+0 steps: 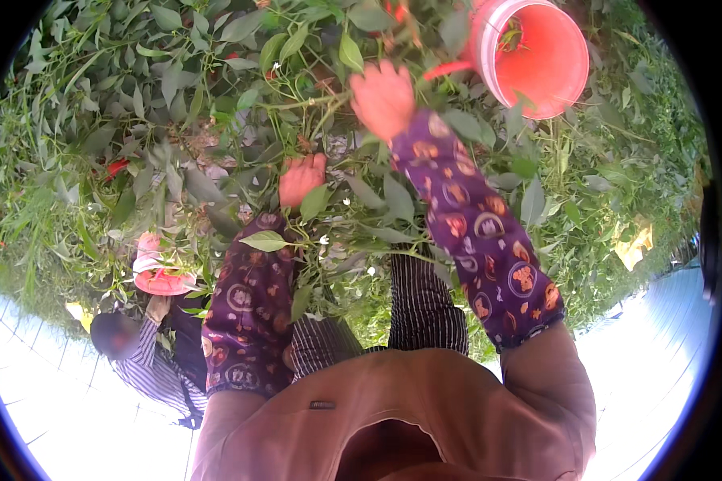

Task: The person picks chili peppers from plants by hand and places them into a red bucket.

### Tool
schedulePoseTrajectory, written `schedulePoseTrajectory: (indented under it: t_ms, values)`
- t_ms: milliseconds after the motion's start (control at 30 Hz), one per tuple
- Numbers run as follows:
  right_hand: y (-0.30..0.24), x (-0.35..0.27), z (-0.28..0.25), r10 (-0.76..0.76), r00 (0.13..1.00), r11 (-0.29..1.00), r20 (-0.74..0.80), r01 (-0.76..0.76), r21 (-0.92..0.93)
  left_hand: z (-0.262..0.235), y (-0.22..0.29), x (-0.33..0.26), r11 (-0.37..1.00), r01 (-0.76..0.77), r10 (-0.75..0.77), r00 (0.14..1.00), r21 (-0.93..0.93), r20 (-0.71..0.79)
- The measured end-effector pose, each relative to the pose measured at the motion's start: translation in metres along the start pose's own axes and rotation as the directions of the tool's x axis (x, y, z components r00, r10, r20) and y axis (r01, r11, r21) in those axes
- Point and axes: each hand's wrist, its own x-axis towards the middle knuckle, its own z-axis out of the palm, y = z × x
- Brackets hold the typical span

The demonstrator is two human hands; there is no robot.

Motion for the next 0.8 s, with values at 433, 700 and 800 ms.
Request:
schedulePoseTrajectory:
  t_ms: [433, 700, 800]
  values:
    - [-0.047, -0.074, -0.027, 0.382, 0.921, 0.916, -0.079, -0.366, 0.166, -0.186, 0.090, 0.028, 0.365, -0.312, -0.103, 0.923, -0.877, -0.371]
    - [-0.078, -0.093, -0.044, 0.375, 0.927, 0.878, 0.016, -0.361, 0.314, -0.067, 0.090, 0.199, 0.232, 0.266, -0.297, 0.935, -0.936, 0.192]
    - [-0.076, -0.107, -0.044, 0.522, 0.851, 0.780, -0.057, -0.449, 0.437, -0.069, 0.151, 0.183, -0.244, 0.494, 0.039, 0.865, -0.834, 0.501]
